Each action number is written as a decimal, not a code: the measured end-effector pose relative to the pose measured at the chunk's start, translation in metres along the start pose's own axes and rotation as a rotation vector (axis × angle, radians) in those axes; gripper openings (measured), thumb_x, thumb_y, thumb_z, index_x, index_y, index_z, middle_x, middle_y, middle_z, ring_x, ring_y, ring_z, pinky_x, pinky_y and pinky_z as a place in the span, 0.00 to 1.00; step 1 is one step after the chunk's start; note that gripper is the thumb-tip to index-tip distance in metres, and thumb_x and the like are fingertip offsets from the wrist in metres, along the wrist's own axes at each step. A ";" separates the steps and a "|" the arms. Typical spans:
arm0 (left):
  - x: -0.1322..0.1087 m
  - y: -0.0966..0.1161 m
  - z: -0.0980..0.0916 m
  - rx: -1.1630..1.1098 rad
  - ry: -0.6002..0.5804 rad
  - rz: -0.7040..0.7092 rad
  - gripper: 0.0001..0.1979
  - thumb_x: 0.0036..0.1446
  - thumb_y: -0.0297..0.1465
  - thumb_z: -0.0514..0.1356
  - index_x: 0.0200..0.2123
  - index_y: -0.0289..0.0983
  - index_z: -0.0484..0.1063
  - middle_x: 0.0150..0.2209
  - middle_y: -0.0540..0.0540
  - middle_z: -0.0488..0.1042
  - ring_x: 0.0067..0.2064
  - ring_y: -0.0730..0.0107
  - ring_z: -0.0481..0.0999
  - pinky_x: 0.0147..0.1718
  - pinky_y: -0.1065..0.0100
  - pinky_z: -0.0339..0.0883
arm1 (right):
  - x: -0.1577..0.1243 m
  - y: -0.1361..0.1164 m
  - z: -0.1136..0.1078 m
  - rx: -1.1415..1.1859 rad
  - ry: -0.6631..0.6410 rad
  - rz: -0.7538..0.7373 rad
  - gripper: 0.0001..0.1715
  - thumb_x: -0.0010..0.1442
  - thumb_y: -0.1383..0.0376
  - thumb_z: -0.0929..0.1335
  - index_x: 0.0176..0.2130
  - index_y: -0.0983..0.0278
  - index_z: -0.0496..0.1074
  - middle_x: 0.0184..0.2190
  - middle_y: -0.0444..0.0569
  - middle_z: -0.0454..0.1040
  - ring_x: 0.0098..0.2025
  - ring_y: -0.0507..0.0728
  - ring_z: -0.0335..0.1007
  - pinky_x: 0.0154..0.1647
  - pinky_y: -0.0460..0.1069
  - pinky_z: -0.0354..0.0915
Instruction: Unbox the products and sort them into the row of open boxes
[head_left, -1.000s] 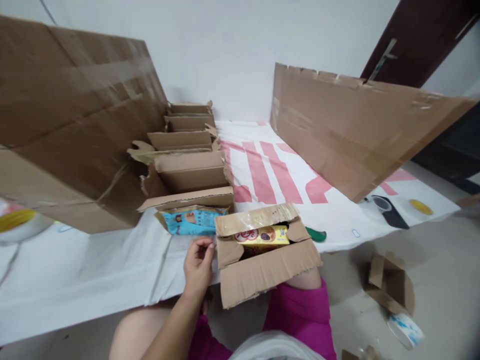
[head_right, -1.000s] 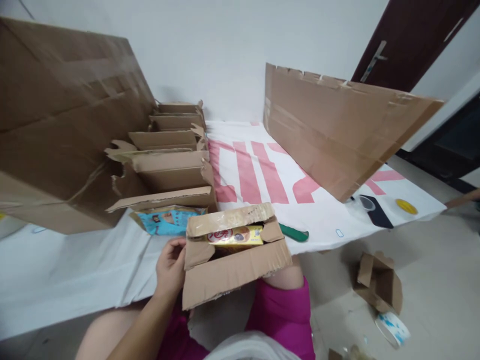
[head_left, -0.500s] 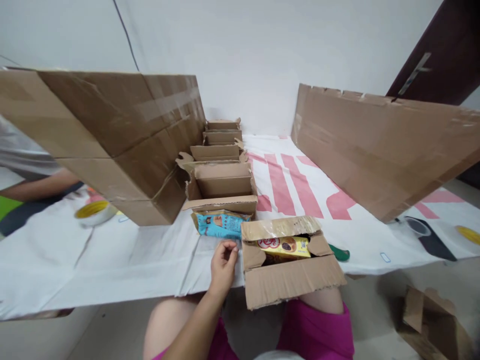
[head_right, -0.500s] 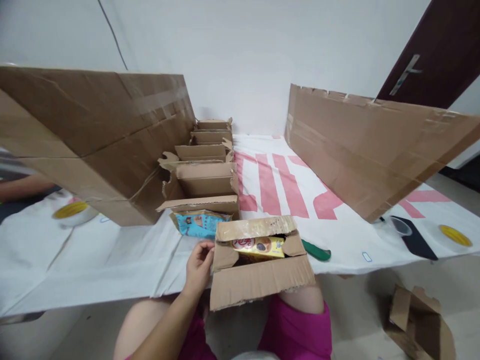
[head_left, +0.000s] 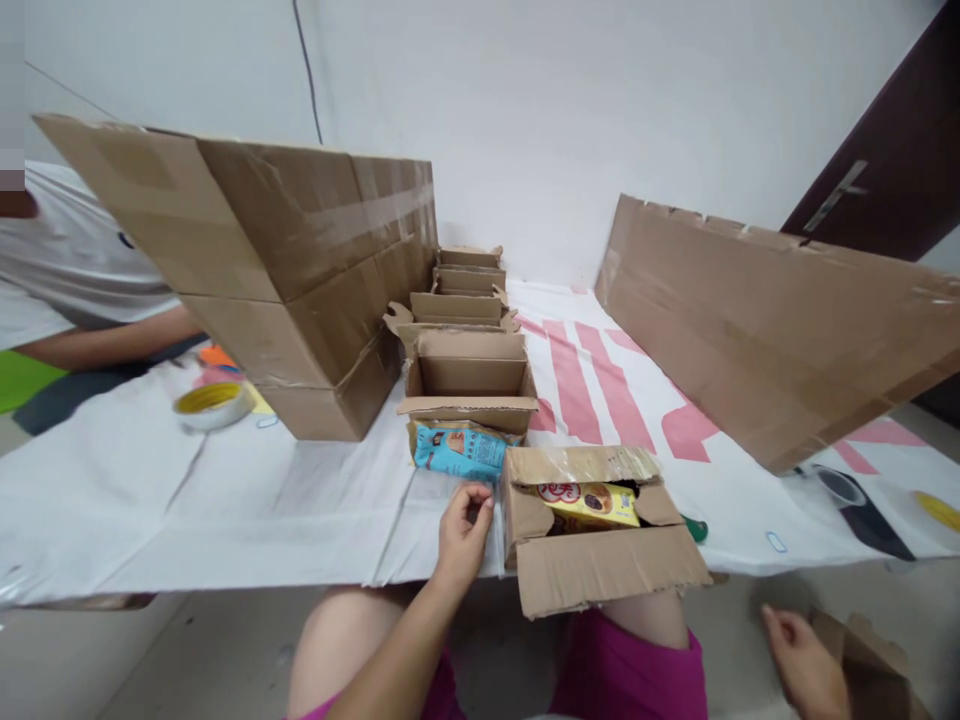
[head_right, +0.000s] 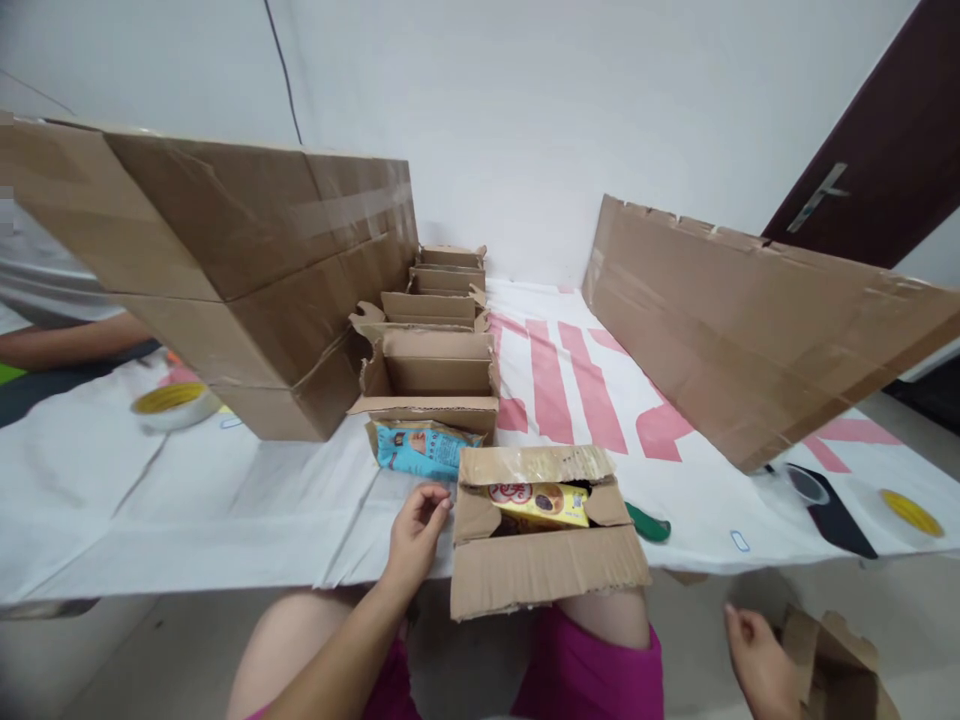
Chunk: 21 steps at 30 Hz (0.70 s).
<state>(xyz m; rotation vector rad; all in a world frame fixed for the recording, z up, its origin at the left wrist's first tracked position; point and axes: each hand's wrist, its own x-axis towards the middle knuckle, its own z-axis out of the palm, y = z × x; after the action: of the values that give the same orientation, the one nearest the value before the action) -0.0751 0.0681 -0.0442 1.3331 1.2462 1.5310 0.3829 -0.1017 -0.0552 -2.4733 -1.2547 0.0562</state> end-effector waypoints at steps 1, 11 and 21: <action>0.000 0.000 0.000 0.000 -0.001 0.000 0.09 0.53 0.37 0.60 0.32 0.37 0.70 0.30 0.48 0.71 0.34 0.67 0.72 0.35 0.68 0.66 | 0.015 -0.009 0.000 0.038 0.033 0.045 0.19 0.59 0.50 0.63 0.26 0.57 0.72 0.24 0.51 0.75 0.27 0.66 0.74 0.24 0.57 0.68; -0.001 0.005 -0.001 -0.017 -0.073 -0.010 0.15 0.53 0.43 0.61 0.37 0.37 0.73 0.35 0.44 0.75 0.38 0.63 0.74 0.39 0.64 0.68 | 0.026 -0.201 -0.078 0.488 0.060 -0.826 0.08 0.61 0.59 0.64 0.36 0.59 0.71 0.33 0.50 0.75 0.37 0.59 0.72 0.39 0.52 0.68; -0.004 0.014 -0.007 -0.028 -0.464 0.256 0.48 0.42 0.53 0.66 0.63 0.43 0.54 0.67 0.35 0.46 0.68 0.42 0.45 0.64 0.43 0.42 | 0.016 -0.276 -0.083 0.190 -0.295 -1.148 0.15 0.64 0.61 0.63 0.48 0.58 0.73 0.48 0.53 0.75 0.50 0.60 0.71 0.49 0.56 0.69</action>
<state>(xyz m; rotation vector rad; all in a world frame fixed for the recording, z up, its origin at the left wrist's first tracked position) -0.0798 0.0593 -0.0316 1.7567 0.7838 1.2914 0.1961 0.0341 0.1173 -1.3121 -2.4442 0.2235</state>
